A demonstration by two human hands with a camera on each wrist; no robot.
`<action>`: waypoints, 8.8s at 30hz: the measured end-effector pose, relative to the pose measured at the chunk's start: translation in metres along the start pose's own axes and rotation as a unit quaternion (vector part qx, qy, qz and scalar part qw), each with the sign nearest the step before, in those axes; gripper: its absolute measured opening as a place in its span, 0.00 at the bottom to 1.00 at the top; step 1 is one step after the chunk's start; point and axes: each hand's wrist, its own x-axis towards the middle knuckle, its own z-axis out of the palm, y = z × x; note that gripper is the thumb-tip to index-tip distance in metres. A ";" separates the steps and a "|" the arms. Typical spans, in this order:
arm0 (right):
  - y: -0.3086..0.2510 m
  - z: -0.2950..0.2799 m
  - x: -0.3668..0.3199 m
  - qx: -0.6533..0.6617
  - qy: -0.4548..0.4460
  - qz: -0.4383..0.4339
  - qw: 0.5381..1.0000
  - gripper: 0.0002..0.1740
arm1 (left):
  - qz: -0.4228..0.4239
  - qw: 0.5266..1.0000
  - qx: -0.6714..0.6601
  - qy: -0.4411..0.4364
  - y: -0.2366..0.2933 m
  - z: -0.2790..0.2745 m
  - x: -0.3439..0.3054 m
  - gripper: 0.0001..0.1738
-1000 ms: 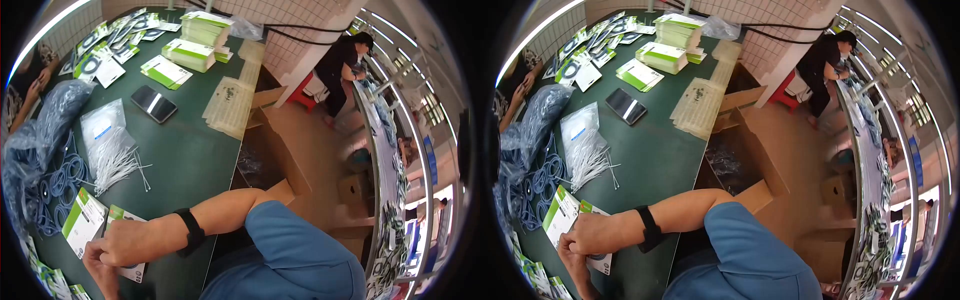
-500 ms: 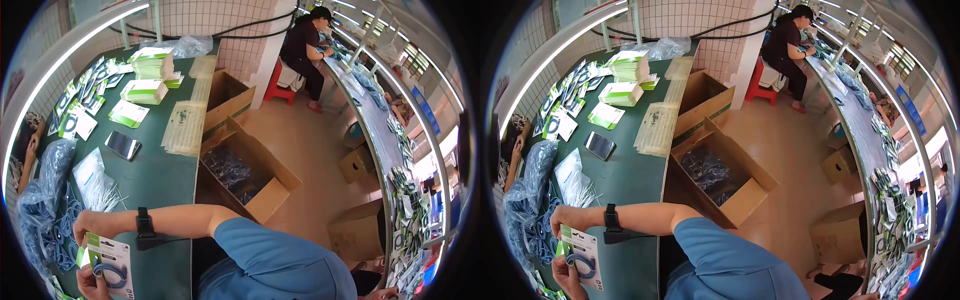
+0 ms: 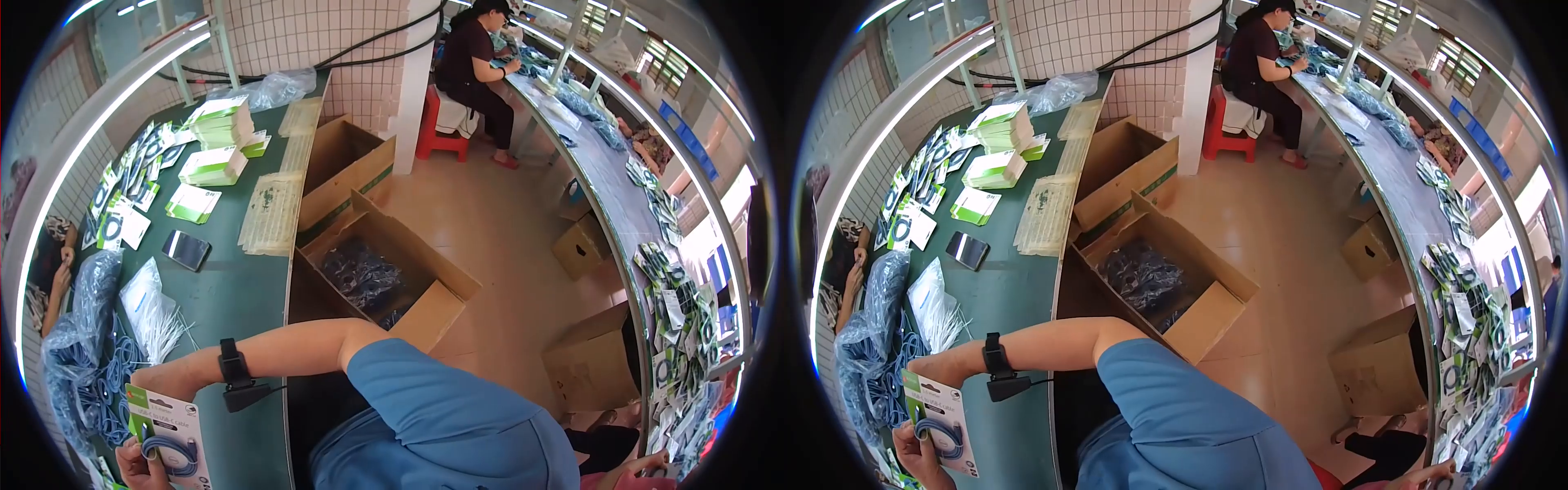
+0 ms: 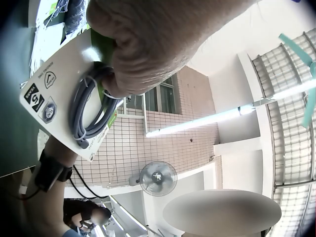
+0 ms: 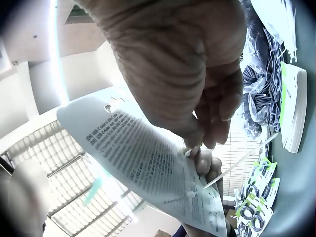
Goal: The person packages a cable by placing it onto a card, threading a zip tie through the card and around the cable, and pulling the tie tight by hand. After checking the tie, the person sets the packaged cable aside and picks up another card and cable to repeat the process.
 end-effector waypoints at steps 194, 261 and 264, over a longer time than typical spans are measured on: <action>0.023 0.034 -0.004 0.167 0.207 0.300 0.916 0.22 | -0.224 0.893 -0.382 0.078 -0.079 0.045 0.009 0.28; 0.005 0.027 0.004 0.093 0.072 0.348 0.930 0.21 | 0.077 0.974 0.088 0.196 -0.074 0.020 0.023 0.34; 0.001 0.024 0.006 0.094 0.063 0.369 0.923 0.21 | -0.012 0.973 0.040 0.229 -0.065 0.020 0.023 0.36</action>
